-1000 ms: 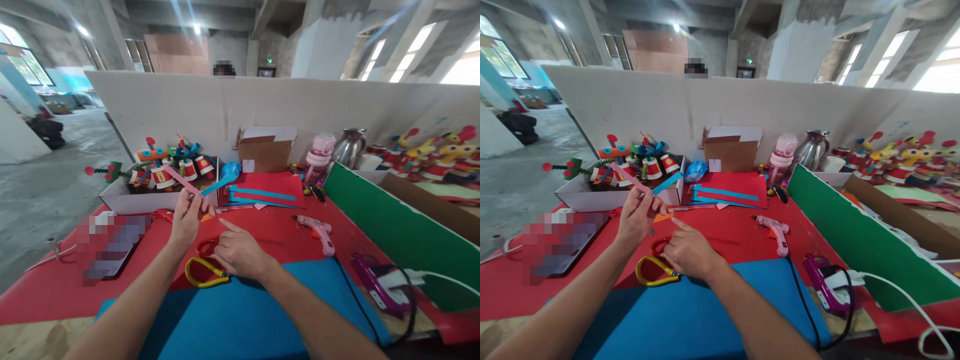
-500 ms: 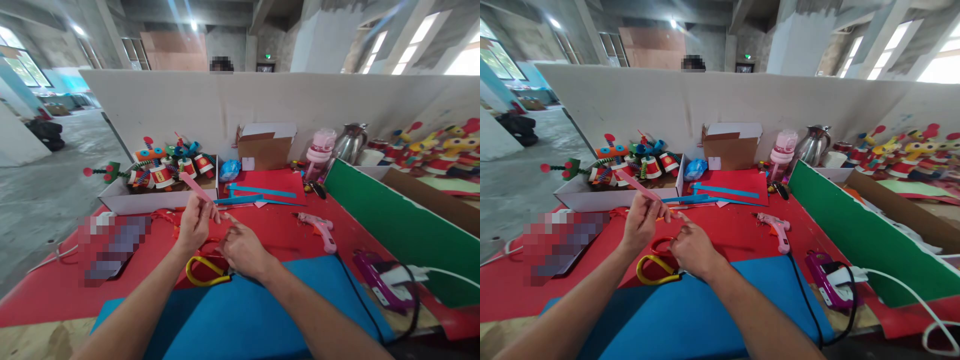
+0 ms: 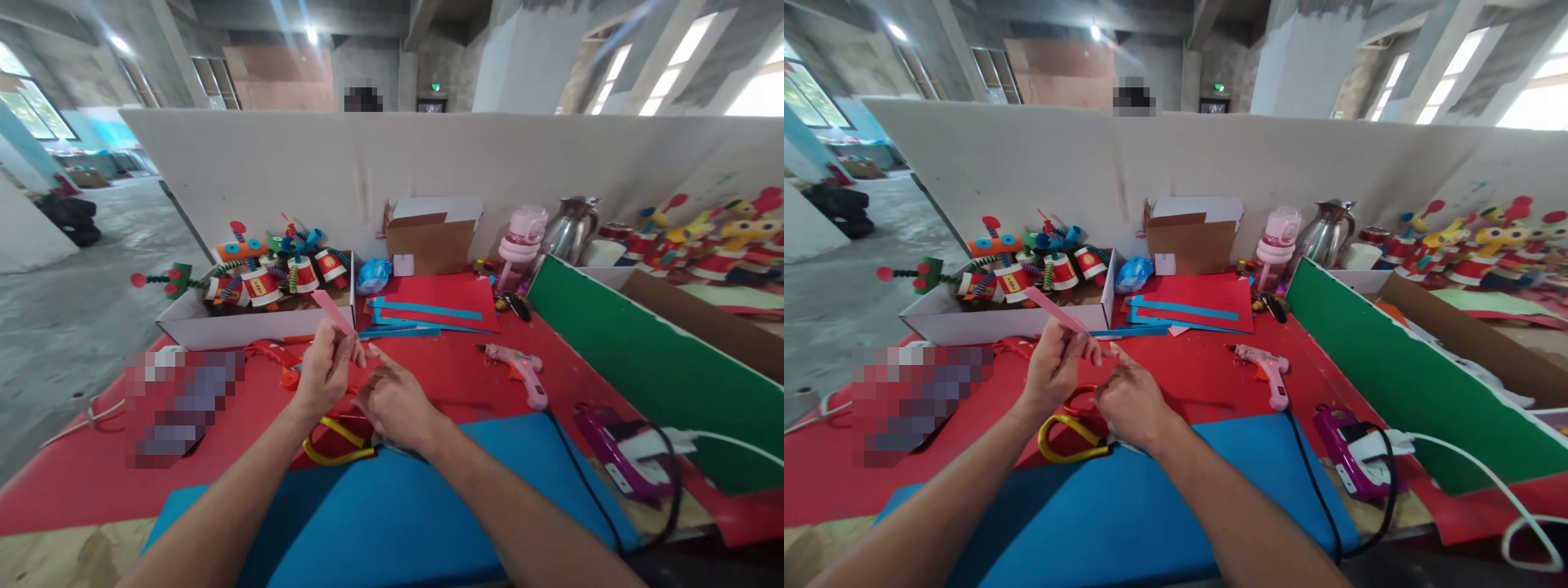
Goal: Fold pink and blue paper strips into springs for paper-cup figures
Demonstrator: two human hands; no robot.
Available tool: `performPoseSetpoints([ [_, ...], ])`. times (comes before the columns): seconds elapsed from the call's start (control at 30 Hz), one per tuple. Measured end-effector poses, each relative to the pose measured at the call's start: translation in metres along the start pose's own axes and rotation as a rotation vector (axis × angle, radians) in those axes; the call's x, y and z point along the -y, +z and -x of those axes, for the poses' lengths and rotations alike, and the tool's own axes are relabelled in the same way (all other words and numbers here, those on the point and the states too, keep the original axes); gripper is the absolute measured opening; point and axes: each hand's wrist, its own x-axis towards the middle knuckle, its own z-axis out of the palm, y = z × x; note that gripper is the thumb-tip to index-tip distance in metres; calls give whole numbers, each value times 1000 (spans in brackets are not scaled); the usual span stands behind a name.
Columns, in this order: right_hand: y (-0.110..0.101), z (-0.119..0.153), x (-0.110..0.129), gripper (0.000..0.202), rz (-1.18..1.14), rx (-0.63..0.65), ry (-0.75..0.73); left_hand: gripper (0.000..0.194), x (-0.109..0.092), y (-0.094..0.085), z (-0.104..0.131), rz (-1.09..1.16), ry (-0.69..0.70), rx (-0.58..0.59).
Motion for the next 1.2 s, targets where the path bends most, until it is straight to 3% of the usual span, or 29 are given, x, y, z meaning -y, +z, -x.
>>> performPoseSetpoints([
  [0.17, 2, 1, 0, 28, -28, -4, -1, 17, -2, 2, -1, 63, -16, 15],
  [0.27, 4, 2, -4, 25, -114, -6, 47, 18, -1, 3, -4, 267, -121, -70],
  [0.37, 7, 5, -14, 23, -367, -109, 305, 24, 7, 5, -6, 443, -330, -161],
  [0.5, 14, 6, -29, 19, -911, -323, 756, 32, 20, 13, -2, 538, -577, -166],
  [0.6, 17, 4, -33, 17, -1319, -455, 943, 34, 23, 22, 3, 518, -632, -91],
  [0.7, 18, 2, -31, 20, -1509, -486, 1050, 32, 22, 27, 7, 404, -591, -20],
  [0.9, 18, 2, -28, 21, -1469, -391, 1129, 29, 22, 26, 6, 216, -513, 3],
  [1.2, 17, 3, -27, 20, -1379, -469, 1054, 30, 19, 26, 6, 368, -603, -15],
])
